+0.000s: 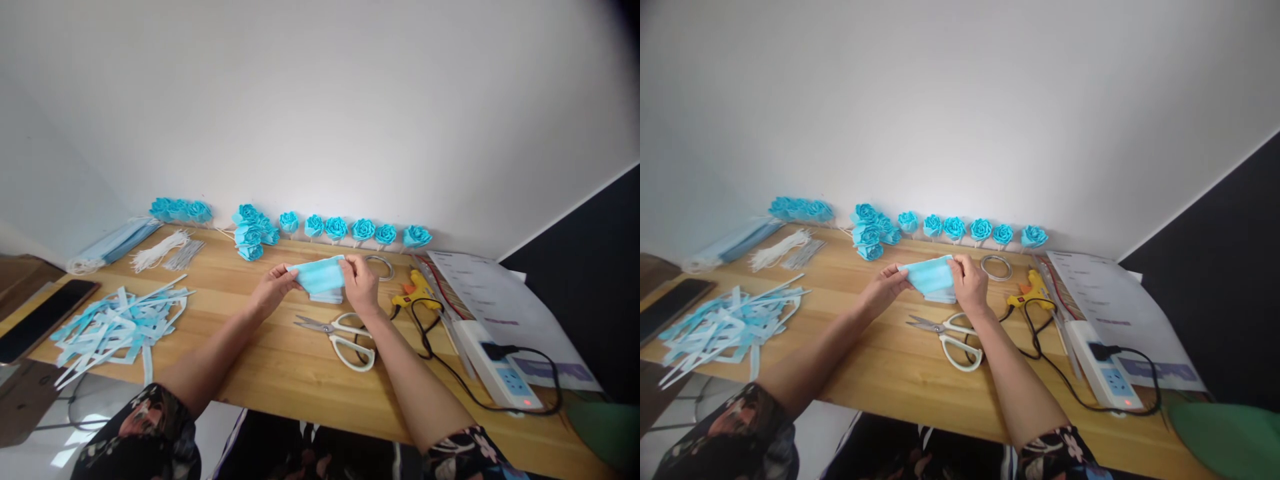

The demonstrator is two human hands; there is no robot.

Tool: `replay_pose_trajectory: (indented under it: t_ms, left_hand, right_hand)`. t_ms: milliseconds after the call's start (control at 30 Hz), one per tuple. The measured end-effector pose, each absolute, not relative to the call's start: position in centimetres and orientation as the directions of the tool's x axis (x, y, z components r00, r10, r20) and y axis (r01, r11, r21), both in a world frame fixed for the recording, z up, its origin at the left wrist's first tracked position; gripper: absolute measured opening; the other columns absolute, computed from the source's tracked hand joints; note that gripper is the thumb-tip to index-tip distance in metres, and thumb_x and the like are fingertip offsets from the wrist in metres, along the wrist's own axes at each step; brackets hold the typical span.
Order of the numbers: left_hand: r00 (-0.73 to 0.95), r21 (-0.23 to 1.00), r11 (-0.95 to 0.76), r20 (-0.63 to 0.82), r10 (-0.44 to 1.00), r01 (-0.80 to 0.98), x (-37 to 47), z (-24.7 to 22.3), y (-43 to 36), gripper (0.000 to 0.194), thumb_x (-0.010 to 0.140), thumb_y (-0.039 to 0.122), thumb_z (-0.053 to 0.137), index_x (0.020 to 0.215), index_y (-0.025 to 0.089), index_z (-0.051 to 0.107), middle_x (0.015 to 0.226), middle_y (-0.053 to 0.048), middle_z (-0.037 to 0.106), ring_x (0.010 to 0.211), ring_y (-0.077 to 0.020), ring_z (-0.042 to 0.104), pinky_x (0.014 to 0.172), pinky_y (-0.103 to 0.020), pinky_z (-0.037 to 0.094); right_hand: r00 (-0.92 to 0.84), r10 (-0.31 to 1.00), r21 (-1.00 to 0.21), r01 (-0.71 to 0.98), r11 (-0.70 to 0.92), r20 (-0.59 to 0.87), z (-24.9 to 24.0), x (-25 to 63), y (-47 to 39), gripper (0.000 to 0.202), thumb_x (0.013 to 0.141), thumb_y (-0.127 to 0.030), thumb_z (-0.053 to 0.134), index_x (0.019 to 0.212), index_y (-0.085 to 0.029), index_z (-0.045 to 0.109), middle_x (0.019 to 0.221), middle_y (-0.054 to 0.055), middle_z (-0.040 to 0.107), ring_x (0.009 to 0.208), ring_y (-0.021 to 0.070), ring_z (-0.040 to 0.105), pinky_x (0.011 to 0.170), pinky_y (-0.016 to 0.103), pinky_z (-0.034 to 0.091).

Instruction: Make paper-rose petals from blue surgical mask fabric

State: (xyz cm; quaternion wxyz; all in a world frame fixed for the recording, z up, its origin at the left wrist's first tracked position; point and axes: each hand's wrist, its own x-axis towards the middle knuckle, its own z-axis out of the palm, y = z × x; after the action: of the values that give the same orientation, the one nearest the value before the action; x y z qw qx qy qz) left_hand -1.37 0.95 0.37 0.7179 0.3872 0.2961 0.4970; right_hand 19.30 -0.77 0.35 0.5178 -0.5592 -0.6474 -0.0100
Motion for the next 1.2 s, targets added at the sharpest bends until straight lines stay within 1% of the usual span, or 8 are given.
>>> replay_pose_trajectory:
  t_ms: [167,333,533,633,733,833,967,1200]
  left_hand:
    - [0.402,0.843,0.195,0.027,0.915,-0.501,-1.4,0.6,0.6,0.033,0.065,0.035,0.081,0.069,0.014,0.057,0.065,0.0,0.061,0.059,-0.0119,0.058,0.062,-0.027,0.047]
    - [0.442,0.828,0.197,0.067,0.895,-0.525,-1.3,0.7,0.3,0.034,0.067,0.038,0.08,0.072,0.016,0.055,0.063,0.001,0.056,0.058,-0.0114,0.054,0.061,-0.026,0.043]
    - [0.438,0.791,0.259,0.013,0.899,-0.554,-1.1,0.4,0.3,0.036,0.069,0.04,0.078,0.076,0.017,0.051,0.067,0.002,0.052,0.062,-0.0112,0.051,0.057,-0.023,0.04]
    - [0.435,0.789,0.278,-0.014,0.9,-0.548,-0.9,0.2,0.3,0.039,0.066,0.041,0.08,0.085,0.019,0.054,0.074,0.002,0.055,0.068,-0.0124,0.054,0.06,-0.024,0.043]
    - [0.442,0.803,0.279,-0.022,0.897,-0.527,-0.8,0.1,0.1,0.051,0.059,0.034,0.085,0.1,0.021,0.057,0.09,-0.001,0.062,0.077,-0.0141,0.058,0.068,-0.026,0.046]
    - [0.458,0.83,0.284,-0.04,0.888,-0.48,-0.6,0.2,-0.2,0.058,0.056,0.026,0.087,0.107,0.021,0.06,0.097,-0.002,0.064,0.081,-0.0146,0.06,0.072,-0.026,0.047]
    - [0.444,0.848,0.289,-0.071,0.893,-0.444,-0.3,0.3,-0.4,0.057,0.053,0.022,0.088,0.105,0.019,0.065,0.095,-0.004,0.066,0.078,-0.0137,0.06,0.07,-0.025,0.045]
    - [0.398,0.835,0.327,-0.145,0.906,-0.441,-0.1,-0.1,-0.4,0.044,0.052,0.028,0.089,0.089,0.013,0.071,0.077,-0.004,0.068,0.065,-0.013,0.059,0.064,-0.026,0.044]
  right_hand:
    - [0.206,0.735,-0.622,0.7,0.35,0.646,0.5,19.2,-0.7,0.029,0.092,-0.044,0.048,0.084,-0.02,0.062,0.07,0.003,0.067,0.063,0.0167,0.058,0.061,0.027,0.04]
    - [0.205,0.753,-0.669,0.637,0.382,0.625,0.9,18.9,-0.8,0.027,0.092,-0.042,0.049,0.083,-0.02,0.062,0.068,0.001,0.065,0.062,0.015,0.057,0.06,0.025,0.04]
    - [0.207,0.769,-0.686,0.626,0.372,0.605,1.1,18.3,-1.1,0.027,0.091,-0.042,0.05,0.083,-0.02,0.062,0.065,0.0,0.063,0.06,0.0144,0.056,0.058,0.025,0.04]
    - [0.186,0.778,-0.68,0.631,0.374,0.6,1.0,17.9,-1.3,0.028,0.091,-0.043,0.049,0.082,-0.02,0.062,0.063,0.0,0.063,0.058,0.0142,0.055,0.057,0.024,0.04]
    - [0.154,0.779,-0.663,0.64,0.389,0.607,0.9,17.6,-1.4,0.028,0.091,-0.044,0.049,0.083,-0.021,0.063,0.064,0.0,0.064,0.057,0.0143,0.055,0.057,0.024,0.04]
    - [0.12,0.777,-0.643,0.646,0.412,0.618,0.9,17.4,-1.6,0.027,0.092,-0.042,0.049,0.083,-0.021,0.064,0.065,0.0,0.065,0.056,0.0138,0.056,0.056,0.024,0.039]
    - [0.071,0.781,-0.622,0.651,0.435,0.621,0.9,17.0,-1.8,0.027,0.093,-0.042,0.049,0.083,-0.022,0.064,0.062,0.0,0.064,0.053,0.0134,0.055,0.055,0.023,0.039]
    - [0.004,0.771,-0.57,0.676,0.467,0.637,1.0,16.4,-2.2,0.028,0.093,-0.041,0.049,0.082,-0.022,0.065,0.062,0.0,0.065,0.053,0.0127,0.056,0.056,0.023,0.038]
